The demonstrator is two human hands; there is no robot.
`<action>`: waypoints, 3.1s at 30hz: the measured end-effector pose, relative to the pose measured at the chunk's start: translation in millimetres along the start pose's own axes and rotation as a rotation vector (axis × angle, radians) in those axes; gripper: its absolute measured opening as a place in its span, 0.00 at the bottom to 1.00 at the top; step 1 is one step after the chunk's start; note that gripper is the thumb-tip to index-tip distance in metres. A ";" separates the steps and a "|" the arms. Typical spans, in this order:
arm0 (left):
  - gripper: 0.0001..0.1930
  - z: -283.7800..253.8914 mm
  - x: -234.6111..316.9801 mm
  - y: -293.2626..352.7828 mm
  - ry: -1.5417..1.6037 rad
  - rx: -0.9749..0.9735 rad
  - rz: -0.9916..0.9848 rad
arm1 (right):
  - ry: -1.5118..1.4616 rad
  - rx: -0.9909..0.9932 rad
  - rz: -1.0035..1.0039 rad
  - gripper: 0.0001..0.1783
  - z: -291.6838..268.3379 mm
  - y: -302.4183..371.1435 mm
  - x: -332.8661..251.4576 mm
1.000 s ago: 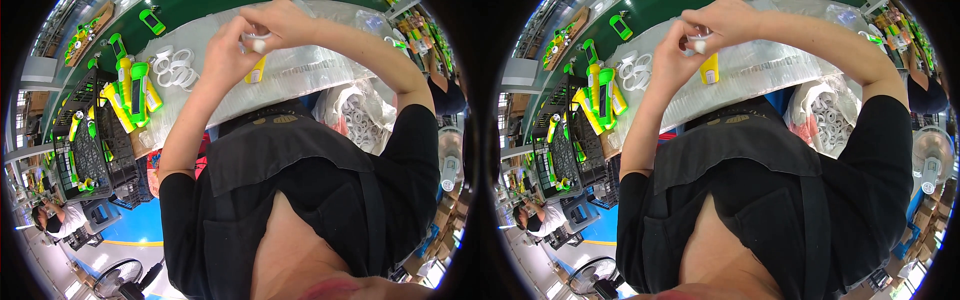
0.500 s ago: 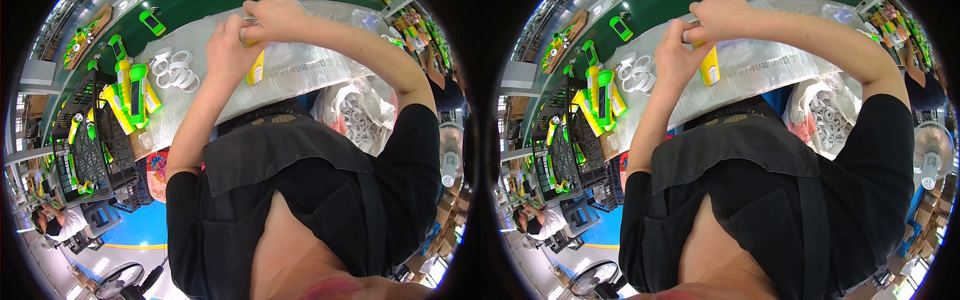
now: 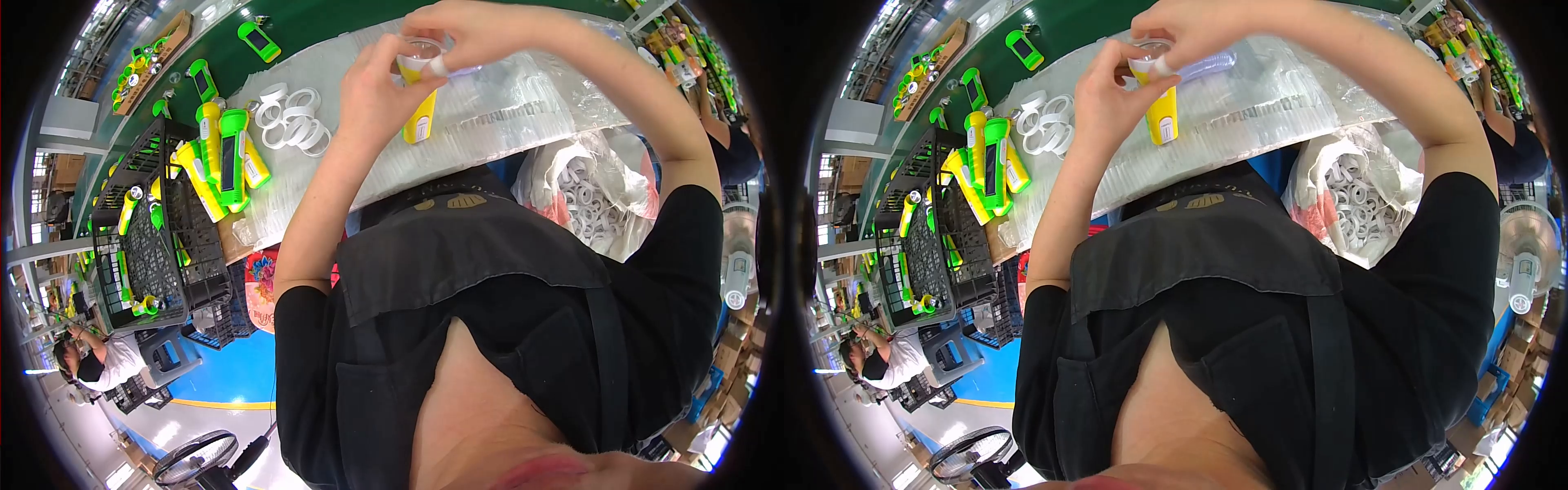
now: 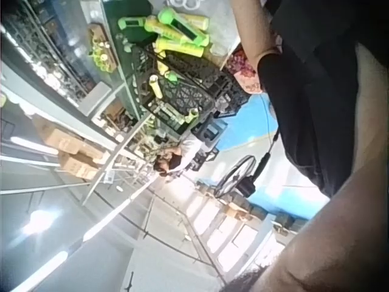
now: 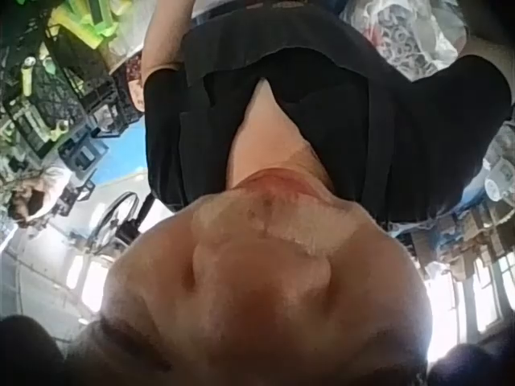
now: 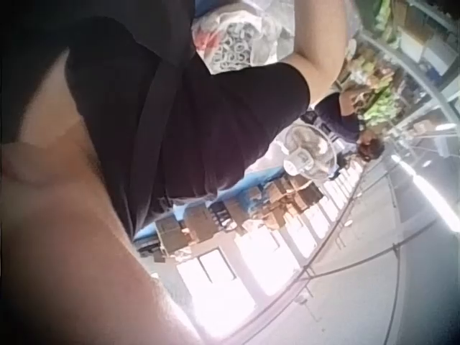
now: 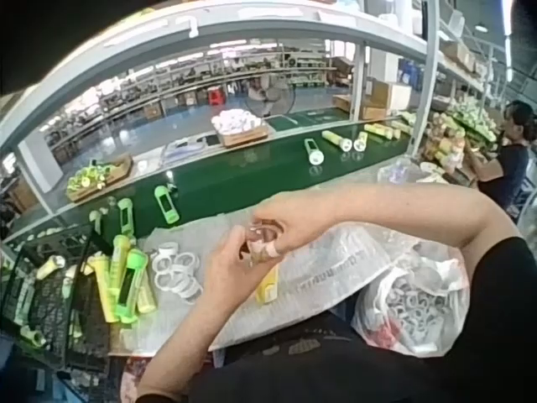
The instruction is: Assembling plastic flashlight components on a factory assembly line.
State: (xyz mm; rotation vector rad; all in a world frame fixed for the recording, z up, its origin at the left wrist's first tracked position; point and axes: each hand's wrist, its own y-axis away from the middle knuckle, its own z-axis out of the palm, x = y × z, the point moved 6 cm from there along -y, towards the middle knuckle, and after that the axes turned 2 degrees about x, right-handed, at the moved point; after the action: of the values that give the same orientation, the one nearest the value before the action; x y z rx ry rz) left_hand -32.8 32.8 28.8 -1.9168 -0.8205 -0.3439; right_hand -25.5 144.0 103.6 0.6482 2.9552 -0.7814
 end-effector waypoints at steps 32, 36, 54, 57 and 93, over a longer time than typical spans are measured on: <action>0.39 -0.7 8.5 -50.1 0.819 -0.264 -0.119 | -1.996 0.110 0.619 0.15 98.8 57.3 -23.7; 0.21 6.0 -48.5 -102.7 0.262 -0.220 -0.255 | -0.725 0.457 0.808 0.25 41.4 120.1 59.9; 0.25 182.5 -136.6 -179.5 -0.156 -0.509 0.103 | 0.868 -0.139 1.553 0.35 -125.5 530.3 219.3; 0.24 172.5 -93.1 -162.5 -0.064 -0.561 0.050 | 0.952 -0.252 1.371 0.33 -141.7 527.6 211.4; 0.34 -48.9 -2.4 48.0 0.022 0.177 0.020 | -1.532 0.707 0.874 0.34 117.3 52.2 -7.0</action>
State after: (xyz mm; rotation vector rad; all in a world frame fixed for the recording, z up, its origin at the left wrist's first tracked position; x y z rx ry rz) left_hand 3.1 -24.5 18.1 -1.7523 -0.7905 -0.2711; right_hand -8.7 126.6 -22.7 0.7097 0.8871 -1.2797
